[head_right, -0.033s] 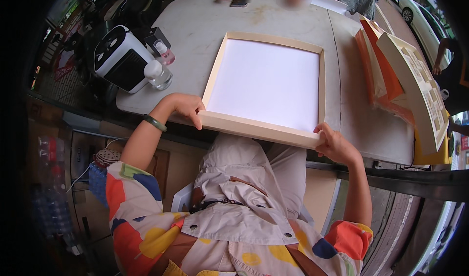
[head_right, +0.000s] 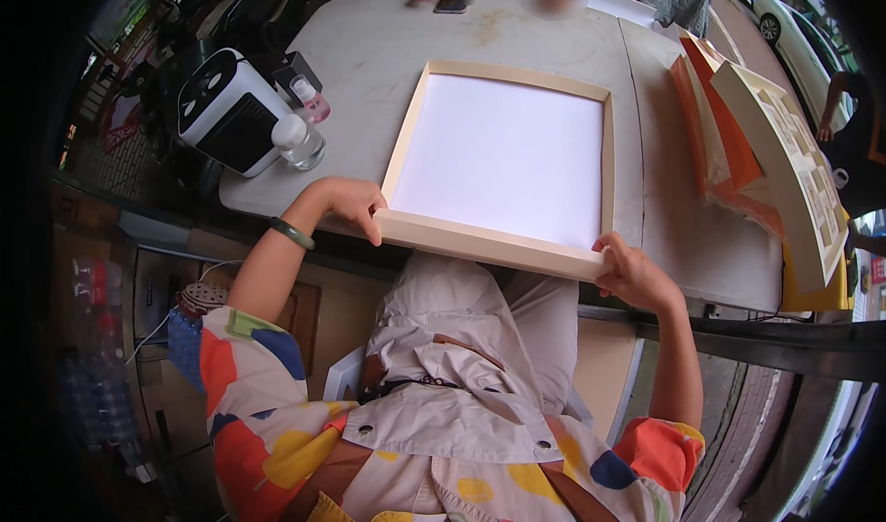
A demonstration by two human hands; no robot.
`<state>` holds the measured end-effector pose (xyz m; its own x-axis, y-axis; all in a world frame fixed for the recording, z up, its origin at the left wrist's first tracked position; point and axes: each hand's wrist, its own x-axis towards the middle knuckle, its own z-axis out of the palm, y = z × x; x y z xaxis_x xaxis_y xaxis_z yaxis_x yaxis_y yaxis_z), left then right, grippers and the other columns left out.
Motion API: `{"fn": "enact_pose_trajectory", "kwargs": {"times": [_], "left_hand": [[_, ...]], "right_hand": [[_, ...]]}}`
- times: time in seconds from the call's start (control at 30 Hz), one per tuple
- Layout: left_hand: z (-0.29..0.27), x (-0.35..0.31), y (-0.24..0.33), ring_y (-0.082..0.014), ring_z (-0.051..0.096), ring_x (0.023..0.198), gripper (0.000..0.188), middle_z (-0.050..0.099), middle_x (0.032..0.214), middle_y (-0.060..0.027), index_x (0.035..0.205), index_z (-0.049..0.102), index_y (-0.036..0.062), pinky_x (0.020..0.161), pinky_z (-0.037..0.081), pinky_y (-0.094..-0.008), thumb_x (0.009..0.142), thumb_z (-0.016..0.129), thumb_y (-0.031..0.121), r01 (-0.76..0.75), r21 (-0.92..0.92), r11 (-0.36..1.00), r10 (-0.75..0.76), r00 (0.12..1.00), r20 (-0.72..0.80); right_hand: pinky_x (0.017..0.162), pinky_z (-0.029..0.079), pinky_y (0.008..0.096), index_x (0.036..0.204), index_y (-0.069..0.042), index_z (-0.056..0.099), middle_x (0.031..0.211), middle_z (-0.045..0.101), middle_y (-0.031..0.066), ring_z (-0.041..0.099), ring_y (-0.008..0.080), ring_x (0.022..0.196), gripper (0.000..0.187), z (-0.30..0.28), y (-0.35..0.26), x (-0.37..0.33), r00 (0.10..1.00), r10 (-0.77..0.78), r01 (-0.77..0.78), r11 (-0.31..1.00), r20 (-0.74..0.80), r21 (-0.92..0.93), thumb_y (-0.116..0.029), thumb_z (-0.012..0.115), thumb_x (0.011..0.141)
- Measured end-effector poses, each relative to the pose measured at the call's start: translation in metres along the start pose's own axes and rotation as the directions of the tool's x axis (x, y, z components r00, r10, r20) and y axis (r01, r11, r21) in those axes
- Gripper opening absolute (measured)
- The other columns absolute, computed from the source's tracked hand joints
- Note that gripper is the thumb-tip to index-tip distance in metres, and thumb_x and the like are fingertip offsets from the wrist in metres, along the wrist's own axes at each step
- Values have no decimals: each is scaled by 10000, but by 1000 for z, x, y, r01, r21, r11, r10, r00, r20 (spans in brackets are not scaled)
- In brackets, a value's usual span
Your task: The person assembles a wooden picture frame by placing a white backing sheet inside the frame and securing it. They then insert a floral-patterned artwork into the frame and close it with a decorative lid.
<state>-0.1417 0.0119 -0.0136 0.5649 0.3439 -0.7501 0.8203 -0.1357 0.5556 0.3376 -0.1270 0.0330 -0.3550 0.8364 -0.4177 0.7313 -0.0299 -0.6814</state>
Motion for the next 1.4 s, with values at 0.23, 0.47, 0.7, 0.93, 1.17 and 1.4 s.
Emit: {"fn": "enact_pose_trajectory", "kwargs": {"times": [0.23,0.47,0.7,0.93,1.17,1.4], "left_hand": [[1,-4,11,-112,587,691,369,686,748,4,902,740,17,635,466,-298,709,901,286,-10,38,999,11,999,-47],[2,-10,10,-96,574,696,355,690,754,8,916,750,23,639,455,-273,709,904,267,-6,-25,1000,5,999,-34],[5,-11,9,-88,583,723,348,701,790,6,956,747,9,664,469,-267,722,897,218,-47,-71,996,44,998,-43],[4,-9,6,-90,596,751,330,705,797,3,933,742,3,700,479,-261,722,896,206,-31,-51,998,29,998,-51],[9,-12,5,-108,577,757,463,668,822,-9,1052,688,23,707,478,-270,693,910,213,-67,-113,991,56,994,-99],[33,-34,37,-295,485,1077,495,466,1080,-99,1069,677,102,910,456,-363,644,908,207,53,291,955,91,884,-458]], "right_hand": [[624,544,328,1201,-69,438,803,636,109,711,189,713,345,-1,-9,-4,996,85,-84,995,-8,53,-22,643,927],[652,557,304,1133,-45,530,859,678,110,706,165,717,176,-1,-6,-3,996,88,-89,995,18,48,-113,602,988],[659,561,293,1065,-9,633,810,662,91,697,154,697,195,0,-10,-1,990,141,-141,989,17,50,-181,550,1025],[610,534,305,1036,-5,615,775,642,93,644,154,606,199,3,0,10,988,152,-154,981,22,114,-192,551,1014],[560,489,303,1021,-15,617,741,623,83,586,137,542,186,-12,-7,25,970,176,-175,984,167,-20,-187,552,993],[546,470,292,1033,-37,625,752,630,49,574,112,543,183,-17,-13,29,937,262,-253,965,231,-65,-200,558,986]]}}
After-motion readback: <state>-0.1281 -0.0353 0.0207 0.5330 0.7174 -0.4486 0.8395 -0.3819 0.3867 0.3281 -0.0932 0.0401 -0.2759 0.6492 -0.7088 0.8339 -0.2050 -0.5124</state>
